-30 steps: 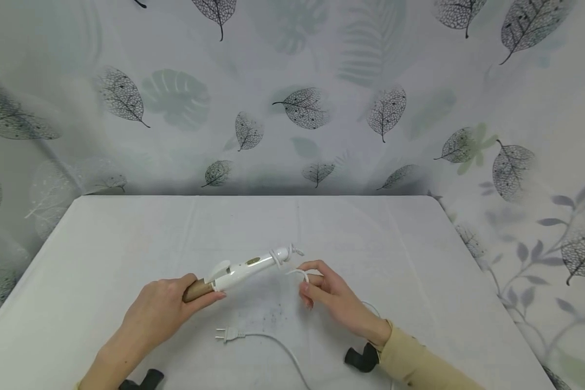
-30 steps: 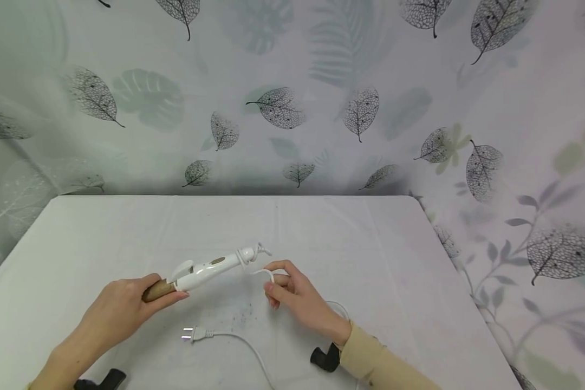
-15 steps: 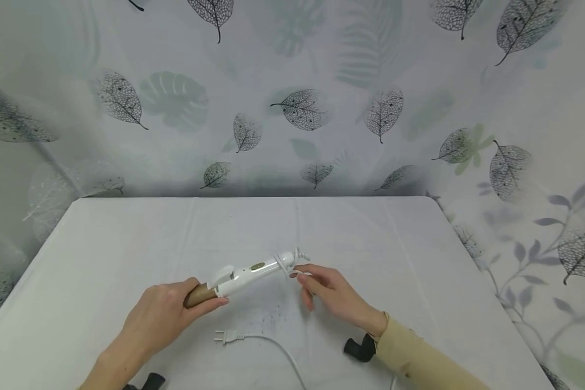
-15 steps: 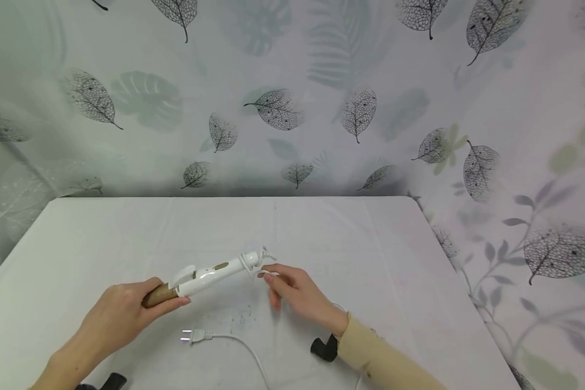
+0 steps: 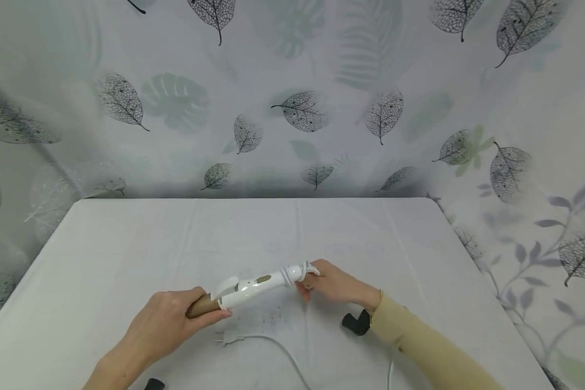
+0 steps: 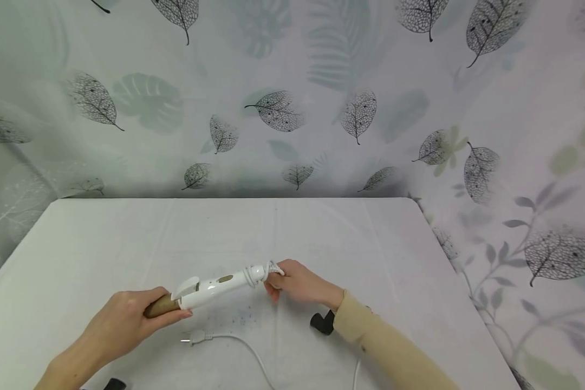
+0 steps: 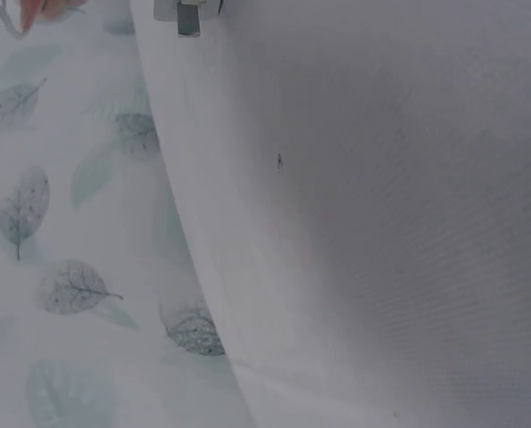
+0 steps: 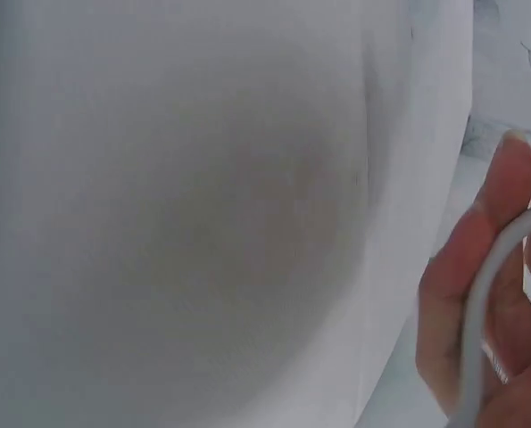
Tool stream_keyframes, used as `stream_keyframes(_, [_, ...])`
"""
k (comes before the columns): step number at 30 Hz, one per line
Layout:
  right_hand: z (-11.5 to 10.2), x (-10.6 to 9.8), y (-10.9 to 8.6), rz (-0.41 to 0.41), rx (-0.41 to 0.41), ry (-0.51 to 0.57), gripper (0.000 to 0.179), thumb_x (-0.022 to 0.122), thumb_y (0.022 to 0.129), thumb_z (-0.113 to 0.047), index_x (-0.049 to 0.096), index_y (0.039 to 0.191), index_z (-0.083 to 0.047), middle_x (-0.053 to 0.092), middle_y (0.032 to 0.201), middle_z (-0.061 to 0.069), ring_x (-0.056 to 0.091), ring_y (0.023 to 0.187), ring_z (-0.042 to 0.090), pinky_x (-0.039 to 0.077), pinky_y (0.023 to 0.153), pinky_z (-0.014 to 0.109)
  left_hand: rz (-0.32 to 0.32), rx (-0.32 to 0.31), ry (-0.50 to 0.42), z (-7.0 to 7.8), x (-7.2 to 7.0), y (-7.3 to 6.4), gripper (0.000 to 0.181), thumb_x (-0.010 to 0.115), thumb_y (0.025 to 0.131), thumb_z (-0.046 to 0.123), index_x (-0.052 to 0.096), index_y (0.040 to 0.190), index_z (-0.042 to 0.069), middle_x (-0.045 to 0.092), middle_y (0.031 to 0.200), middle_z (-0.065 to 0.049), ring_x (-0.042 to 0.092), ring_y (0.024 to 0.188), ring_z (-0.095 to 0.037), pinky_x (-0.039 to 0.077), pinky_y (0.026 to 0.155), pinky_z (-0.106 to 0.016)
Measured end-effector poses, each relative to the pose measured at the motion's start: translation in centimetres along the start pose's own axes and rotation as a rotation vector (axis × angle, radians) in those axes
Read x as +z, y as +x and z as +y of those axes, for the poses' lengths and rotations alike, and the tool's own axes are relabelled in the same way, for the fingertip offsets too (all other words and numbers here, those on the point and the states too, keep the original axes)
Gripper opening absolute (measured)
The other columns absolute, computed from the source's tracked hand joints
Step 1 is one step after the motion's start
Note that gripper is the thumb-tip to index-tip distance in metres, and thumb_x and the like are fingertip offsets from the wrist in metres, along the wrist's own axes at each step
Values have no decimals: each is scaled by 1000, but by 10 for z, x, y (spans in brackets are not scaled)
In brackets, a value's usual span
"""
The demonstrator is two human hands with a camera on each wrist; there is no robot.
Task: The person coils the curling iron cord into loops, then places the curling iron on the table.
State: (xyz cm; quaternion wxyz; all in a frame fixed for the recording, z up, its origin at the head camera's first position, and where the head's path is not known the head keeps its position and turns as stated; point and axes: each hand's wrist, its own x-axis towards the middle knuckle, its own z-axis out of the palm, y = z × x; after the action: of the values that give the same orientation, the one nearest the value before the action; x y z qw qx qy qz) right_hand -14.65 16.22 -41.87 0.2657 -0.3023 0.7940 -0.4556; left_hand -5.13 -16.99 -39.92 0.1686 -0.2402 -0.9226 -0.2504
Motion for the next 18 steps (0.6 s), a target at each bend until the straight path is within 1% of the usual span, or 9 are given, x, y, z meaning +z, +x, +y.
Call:
stream_keyframes(3, [-2, -6, 3, -6, 12, 13, 27, 42, 102, -2, 67, 91, -1, 57, 67, 4, 54, 66, 21, 45, 69, 27, -12, 3, -18, 0, -1, -1, 45, 83, 78, 45, 42, 67, 30, 17, 63, 25, 15, 54, 12, 16, 47, -6])
stream_keyframes(5, [-2, -10, 6, -22, 10, 33, 26, 44, 104, -5, 67, 93, 0, 51, 65, 0, 48, 61, 16, 41, 65, 26, -28, 12, -41, -1, -1, -1, 44, 82, 79, 45, 43, 67, 31, 18, 63, 25, 15, 54, 12, 16, 47, -6])
stream_keyframes(7, [-2, -14, 9, -49, 3, 46, 29, 46, 106, -14, 66, 89, -1, 45, 64, -2, 42, 60, 14, 37, 61, 24, -47, 26, -66, -1, 0, -1, 43, 82, 78, 46, 44, 67, 32, 19, 62, 26, 16, 54, 13, 17, 48, -6])
stream_keyframes(8, [-3, -15, 10, -58, 5, 56, 31, 48, 105, -17, 64, 83, -2, 46, 66, -3, 43, 61, 14, 35, 58, 23, -56, 38, -76, -1, 0, -1, 42, 82, 78, 46, 44, 67, 32, 19, 62, 27, 17, 54, 13, 17, 48, -6])
stream_keyframes(10, [-4, -18, 11, -77, 21, 88, 38, 52, 105, -23, 56, 72, -3, 46, 65, -5, 52, 70, 8, 32, 55, 22, -75, 67, -89, -1, 1, -1, 41, 82, 78, 48, 45, 67, 32, 22, 61, 27, 17, 53, 14, 18, 48, -5])
stream_keyframes(11, [-6, -19, 11, -82, 29, 110, 39, 53, 104, -23, 53, 70, -3, 45, 65, -5, 58, 78, 6, 30, 53, 23, -84, 79, -90, -1, 2, -1, 41, 81, 78, 49, 45, 67, 31, 23, 61, 27, 18, 53, 14, 18, 48, -5])
stream_keyframes(14, [-12, -23, 12, -83, 58, 145, 43, 57, 102, -27, 52, 69, 0, 40, 60, -4, 54, 70, 5, 26, 50, 23, -114, 105, -80, 0, 4, -1, 40, 79, 80, 51, 47, 68, 30, 26, 59, 26, 19, 52, 13, 19, 47, -5])
stream_keyframes(16, [-17, -24, 14, -74, 69, 144, 46, 58, 102, -32, 55, 71, 2, 31, 55, -3, 42, 57, 5, 24, 50, 24, -142, 93, -72, 1, 4, -1, 40, 77, 82, 51, 47, 69, 29, 28, 58, 25, 20, 51, 12, 20, 47, -7])
stream_keyframes(18, [-22, -26, 16, -68, 73, 118, 49, 59, 101, -37, 59, 76, 5, 28, 53, -3, 23, 51, 12, 23, 50, 24, -168, 66, -60, 2, 4, 0, 40, 76, 83, 52, 46, 69, 29, 28, 57, 25, 21, 50, 11, 21, 46, -8])
